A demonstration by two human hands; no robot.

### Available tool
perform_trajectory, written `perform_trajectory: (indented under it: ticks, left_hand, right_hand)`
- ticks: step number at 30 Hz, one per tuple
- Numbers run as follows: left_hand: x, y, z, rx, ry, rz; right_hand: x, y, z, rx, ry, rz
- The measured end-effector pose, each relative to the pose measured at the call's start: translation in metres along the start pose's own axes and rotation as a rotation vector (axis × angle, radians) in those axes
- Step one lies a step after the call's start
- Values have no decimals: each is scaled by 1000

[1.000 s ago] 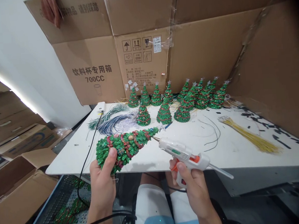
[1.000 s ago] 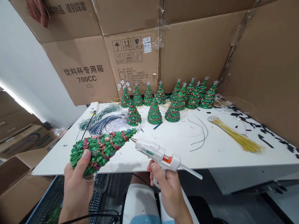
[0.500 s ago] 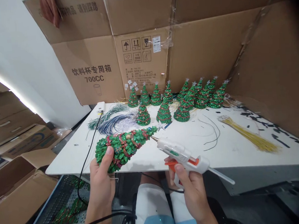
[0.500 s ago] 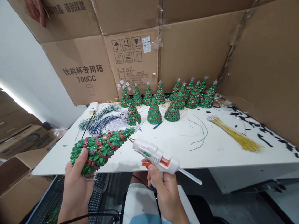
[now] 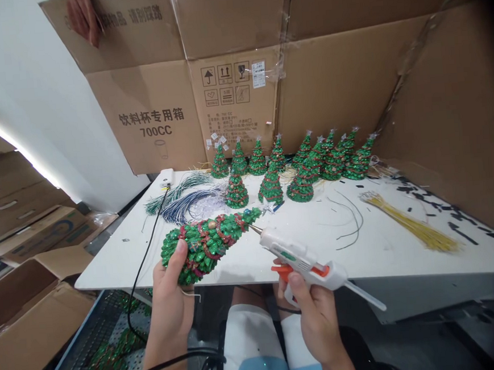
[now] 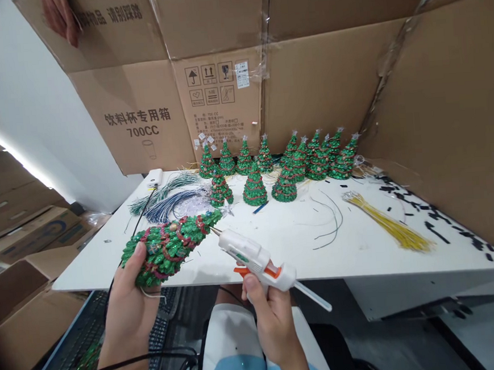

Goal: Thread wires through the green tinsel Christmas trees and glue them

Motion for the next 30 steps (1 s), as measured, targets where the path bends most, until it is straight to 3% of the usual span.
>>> perform_trajectory:
  ticks: [4, 8, 14, 17, 22, 30]
  left_hand:
    - [2, 9, 5, -55, -59, 89]
    - [5, 16, 11, -115, -146, 188]
    - [7, 17, 12, -134, -178, 226]
    - [7, 17, 12, -130, -165, 219]
    - [6, 19, 9, -122, -152, 216]
    - [2, 20, 6, -105, -106, 203]
  right_hand:
    - [0, -9, 8, -19, -86, -5]
    - [9, -1, 17, -108, -117, 76]
    - [37, -15, 17, -626, -79, 75]
    - [47, -29, 19, -811, -139, 110]
    - [54, -48, 19, -915, -189, 101]
    - [49, -51, 8, -906, -164, 132]
Point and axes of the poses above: each hand's wrist, its own x-axis towards the middle knuckle, its own z-axis out of the back of the hand, y = z × x, the point moved 10 cm from there along x, towards the middle knuckle, and after that the axes turned 10 degrees about -z, right-handed, at the moved point
